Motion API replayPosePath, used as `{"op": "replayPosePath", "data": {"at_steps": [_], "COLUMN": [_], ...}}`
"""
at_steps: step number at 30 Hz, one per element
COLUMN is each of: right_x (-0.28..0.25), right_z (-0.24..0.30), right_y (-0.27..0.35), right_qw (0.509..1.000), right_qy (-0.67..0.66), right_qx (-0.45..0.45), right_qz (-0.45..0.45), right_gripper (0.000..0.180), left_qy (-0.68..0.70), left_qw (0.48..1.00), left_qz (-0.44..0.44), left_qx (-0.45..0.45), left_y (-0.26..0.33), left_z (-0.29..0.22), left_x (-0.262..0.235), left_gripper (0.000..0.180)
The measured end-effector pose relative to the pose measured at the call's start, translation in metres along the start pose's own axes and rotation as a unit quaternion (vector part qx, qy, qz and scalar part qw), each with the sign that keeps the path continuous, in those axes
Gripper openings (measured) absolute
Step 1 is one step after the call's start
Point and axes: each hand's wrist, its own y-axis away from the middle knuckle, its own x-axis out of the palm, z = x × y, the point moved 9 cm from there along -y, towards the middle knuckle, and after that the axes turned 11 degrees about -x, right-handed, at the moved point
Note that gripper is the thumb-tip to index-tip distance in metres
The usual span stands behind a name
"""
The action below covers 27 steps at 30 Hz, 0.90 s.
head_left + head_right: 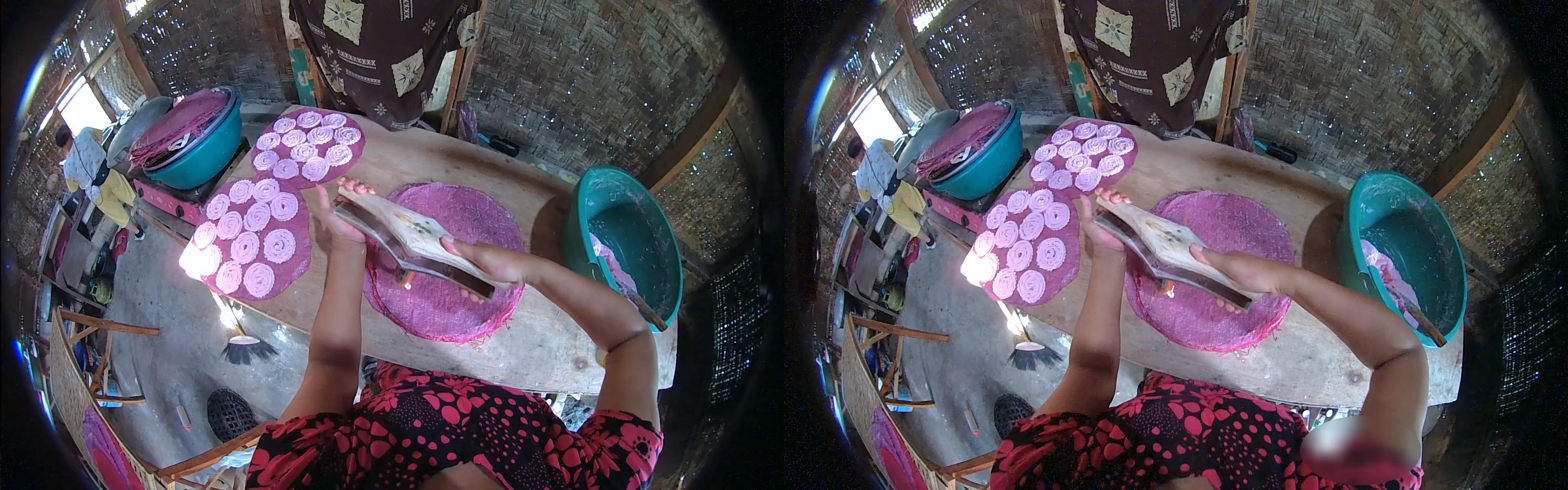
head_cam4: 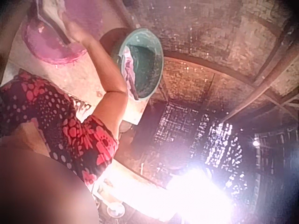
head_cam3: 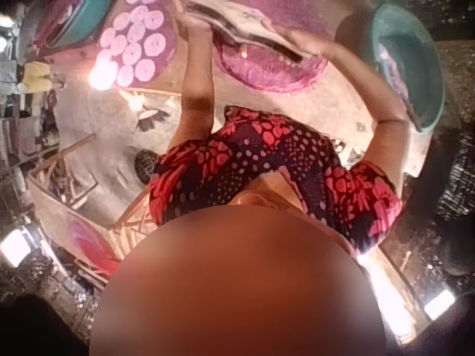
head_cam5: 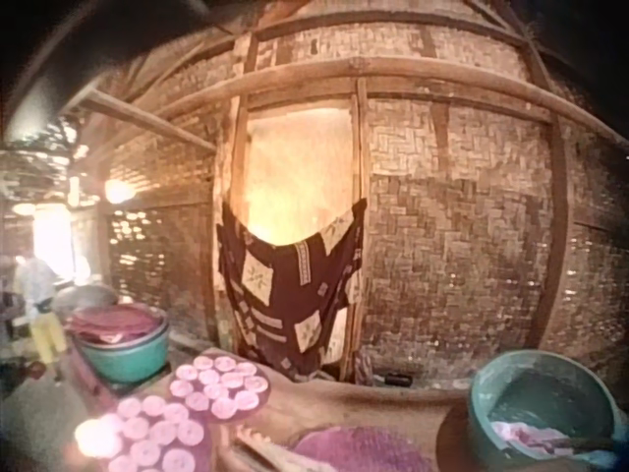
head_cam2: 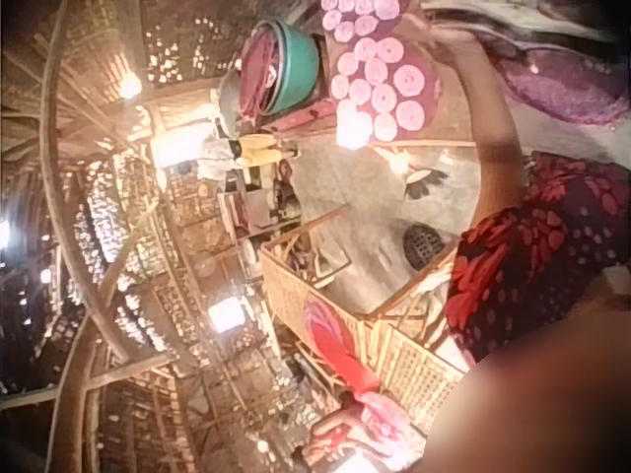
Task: The person repeatedly scoops pink dough from a green basin, places it into a white mold, and presses it with a wooden stick to form small rolled shapes. The finished rolls are arranged on a purple mat on the table. The person continues this cycle throughout the clip.
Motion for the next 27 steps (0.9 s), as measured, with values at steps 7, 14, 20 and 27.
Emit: {"op": "replayPosePath", "data": {"at_steps": [7, 14, 20, 27], "right_x": [-0.001, -0.008, -0.004, -0.013], "right_z": [0.024, 0.029, 0.016, 0.014], "right_y": [0.024, 0.038, 0.054, 0.033], "right_qw": [0.996, 0.991, 0.990, 0.982], "right_qy": [0.016, 0.034, -0.002, 0.004], "right_qx": [-0.025, -0.022, 0.014, -0.063], "right_qz": [-0.079, -0.126, -0.143, -0.180], "right_gripper": [0.084, 0.079, 0.082, 0.076], "left_qy": [-0.001, 0.000, -0.011, -0.082], "left_qw": [1.000, 0.998, 0.988, 0.995], "left_qz": [-0.008, -0.027, -0.145, -0.037], "left_qx": [-0.021, -0.062, -0.054, -0.052], "left_y": [-0.008, -0.018, -0.007, -0.027], "left_z": [0.004, 0.013, 0.017, 0.014], "left_x": [0.040, 0.065, 0.055, 0.077], "left_gripper": [0.048, 0.052, 0.052, 0.042]}}
